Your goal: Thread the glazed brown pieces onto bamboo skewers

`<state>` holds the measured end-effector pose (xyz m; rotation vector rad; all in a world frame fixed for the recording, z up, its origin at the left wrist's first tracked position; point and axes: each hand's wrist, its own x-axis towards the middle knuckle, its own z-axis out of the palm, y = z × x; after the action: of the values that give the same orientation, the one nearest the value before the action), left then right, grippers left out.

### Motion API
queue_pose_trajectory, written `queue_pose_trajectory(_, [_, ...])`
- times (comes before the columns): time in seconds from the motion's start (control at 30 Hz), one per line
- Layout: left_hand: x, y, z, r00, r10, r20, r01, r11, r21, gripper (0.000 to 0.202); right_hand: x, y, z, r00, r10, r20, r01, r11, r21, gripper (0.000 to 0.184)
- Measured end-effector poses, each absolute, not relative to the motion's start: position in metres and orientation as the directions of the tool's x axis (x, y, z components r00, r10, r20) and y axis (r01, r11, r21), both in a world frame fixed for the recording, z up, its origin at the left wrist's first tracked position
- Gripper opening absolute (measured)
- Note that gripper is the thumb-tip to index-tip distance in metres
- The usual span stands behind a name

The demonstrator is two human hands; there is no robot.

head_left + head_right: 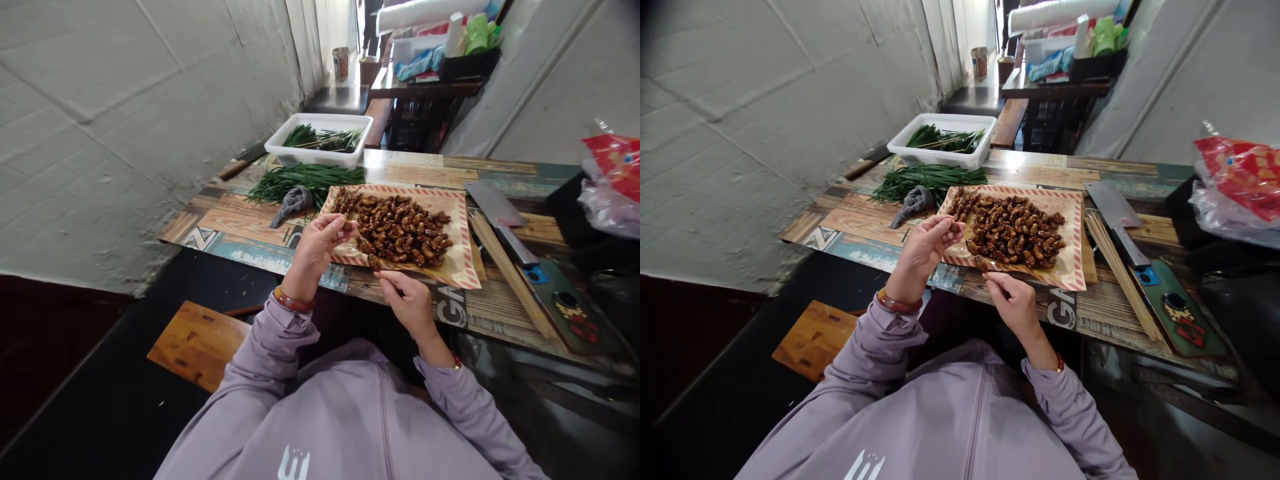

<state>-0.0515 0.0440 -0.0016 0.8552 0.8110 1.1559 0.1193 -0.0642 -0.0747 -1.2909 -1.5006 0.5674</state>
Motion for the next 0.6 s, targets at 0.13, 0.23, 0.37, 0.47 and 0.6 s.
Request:
queue_pose_trajectory(0.13, [-0.052,0.0464,-0.0002,0.193,0.972,-0.136,-0.433,0.209,0.877,0.029,0.1197,-0.0633,-0.0752,0.08,0.905,0.418,0.462,0.338,-0.82,0.02])
queue_pose_trajectory(0.23, [-0.053,0.048,-0.0013,0.186,0.973,-0.139,-0.443,0.209,0.872,0.028,0.1194,-0.0623,-0.0749,0.055,0.891,0.45,0.478,0.372,-0.796,0.02])
queue_pose_trajectory(0.37, [-0.0534,0.0489,-0.0027,0.169,0.974,-0.152,-0.429,0.212,0.878,0.027,0.1187,-0.0616,-0.0753,0.039,0.886,0.463,0.497,0.384,-0.778,0.02])
queue_pose_trajectory(0.47, [-0.0532,0.0492,-0.0033,0.166,0.975,-0.151,-0.418,0.208,0.885,0.028,0.1184,-0.0613,-0.0773,0.036,0.885,0.465,0.505,0.385,-0.772,0.02])
queue_pose_trajectory(0.6, [-0.0533,0.0491,-0.0033,0.174,0.972,-0.159,-0.426,0.22,0.877,0.029,0.1182,-0.061,-0.0792,0.036,0.886,0.463,0.504,0.384,-0.773,0.019])
